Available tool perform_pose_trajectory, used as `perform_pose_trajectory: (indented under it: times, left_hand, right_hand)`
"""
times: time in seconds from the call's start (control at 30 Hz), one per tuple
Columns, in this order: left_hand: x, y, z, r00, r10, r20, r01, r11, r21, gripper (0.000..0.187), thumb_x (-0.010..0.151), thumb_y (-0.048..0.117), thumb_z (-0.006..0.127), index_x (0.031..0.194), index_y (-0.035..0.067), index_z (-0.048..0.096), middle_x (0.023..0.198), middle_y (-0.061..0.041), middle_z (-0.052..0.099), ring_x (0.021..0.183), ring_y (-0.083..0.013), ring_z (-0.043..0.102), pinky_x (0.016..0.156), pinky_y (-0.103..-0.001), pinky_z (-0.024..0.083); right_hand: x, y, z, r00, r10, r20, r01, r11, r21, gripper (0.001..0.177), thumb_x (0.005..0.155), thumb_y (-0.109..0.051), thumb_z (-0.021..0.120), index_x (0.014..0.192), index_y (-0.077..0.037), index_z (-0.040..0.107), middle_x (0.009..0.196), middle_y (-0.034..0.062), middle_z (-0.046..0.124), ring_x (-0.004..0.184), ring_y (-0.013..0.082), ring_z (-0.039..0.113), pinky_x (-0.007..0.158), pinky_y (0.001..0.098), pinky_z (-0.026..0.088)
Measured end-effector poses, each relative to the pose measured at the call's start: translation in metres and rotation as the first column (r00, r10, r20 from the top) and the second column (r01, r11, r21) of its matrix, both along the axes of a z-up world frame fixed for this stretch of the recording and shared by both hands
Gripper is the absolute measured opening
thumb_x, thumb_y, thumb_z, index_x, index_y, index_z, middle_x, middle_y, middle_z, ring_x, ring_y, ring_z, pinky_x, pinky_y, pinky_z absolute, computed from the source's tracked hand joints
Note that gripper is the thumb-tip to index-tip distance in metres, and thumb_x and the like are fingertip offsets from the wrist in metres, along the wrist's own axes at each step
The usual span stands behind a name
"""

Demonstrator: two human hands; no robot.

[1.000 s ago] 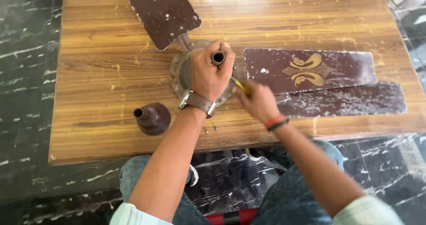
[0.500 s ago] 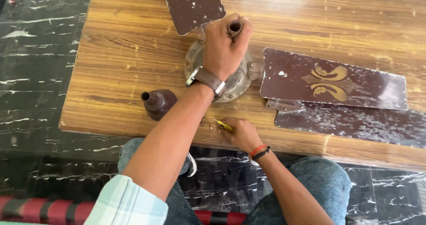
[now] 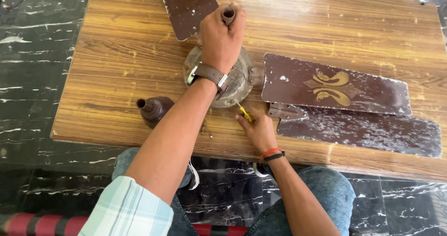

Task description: The person uses a screwdriver to remove screws from a ceiling fan hub and detaches the fan blades. The person then reattaches the blades and secures them with screws.

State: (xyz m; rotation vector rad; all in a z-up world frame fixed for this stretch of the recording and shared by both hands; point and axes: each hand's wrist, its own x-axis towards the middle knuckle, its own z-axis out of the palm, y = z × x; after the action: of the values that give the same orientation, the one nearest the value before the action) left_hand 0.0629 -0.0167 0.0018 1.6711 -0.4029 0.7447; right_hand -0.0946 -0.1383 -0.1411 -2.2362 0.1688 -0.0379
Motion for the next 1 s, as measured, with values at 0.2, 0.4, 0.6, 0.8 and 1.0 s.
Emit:
perform_pose_trajectory:
  times: [0.2,0.4,0.6,0.8,1.0]
  left_hand:
    - [0.005,-0.006,-0.001,0.998,0.069,0.005,-0.069,0.998,0.000,0.032,0.098,0.023,0.060,0.072,0.003,0.058,0.057,-0.003,0.054,0.054,-0.0121,0.054,0.054,-0.034,0.046]
    - [0.007,-0.002,-0.004,0.995,0.095,-0.030,-0.091,0.990,0.105,0.045,0.103,0.030,0.062,0.069,0.003,0.050,0.055,-0.004,0.048,0.052,-0.0158,0.047,0.052,-0.035,0.041]
    - [-0.009,0.050,-0.010,0.999,0.037,-0.020,-0.019,0.815,0.579,0.038,0.110,0.042,0.062,0.111,0.005,0.056,0.093,-0.011,0.065,0.079,-0.0233,0.064,0.068,-0.036,0.053]
    - [-0.079,0.162,-0.039,0.970,0.243,0.002,-0.137,0.538,0.831,0.052,0.094,0.035,0.071,0.131,0.001,0.057,0.133,-0.021,0.063,0.121,-0.0327,0.062,0.103,-0.048,0.049]
    - [-0.130,0.209,-0.084,0.907,0.381,-0.179,-0.184,0.740,0.647,0.065,0.085,0.029,0.078,0.137,-0.001,0.054,0.134,-0.028,0.060,0.122,-0.0436,0.057,0.099,-0.049,0.048]
  right_hand:
    - [-0.002,-0.001,-0.001,0.991,0.045,0.124,-0.047,0.999,0.011,0.027,0.089,-0.028,0.077,0.097,-0.002,0.071,0.076,0.0195,0.068,0.061,0.0345,0.061,0.058,0.0439,0.048]
    - [0.000,-0.007,-0.017,0.940,0.130,0.316,-0.097,0.988,-0.119,0.020,0.085,-0.026,0.078,0.098,-0.010,0.075,0.092,0.0158,0.071,0.080,0.0373,0.069,0.069,0.0457,0.054]
    - [0.002,-0.009,-0.031,0.984,0.094,0.152,-0.061,0.975,-0.212,0.020,0.087,-0.030,0.076,0.102,-0.016,0.076,0.095,0.0160,0.070,0.082,0.0391,0.069,0.071,0.0487,0.054]
    - [-0.002,-0.005,-0.035,0.983,0.111,0.147,-0.077,0.972,-0.221,0.018,0.087,-0.027,0.074,0.102,-0.018,0.076,0.104,0.0141,0.071,0.082,0.0413,0.070,0.070,0.0514,0.055]
    - [-0.010,-0.008,-0.040,0.957,0.143,0.251,-0.094,0.976,-0.197,0.033,0.083,-0.027,0.074,0.111,-0.011,0.070,0.103,0.0184,0.069,0.084,0.0438,0.069,0.069,0.0510,0.055]
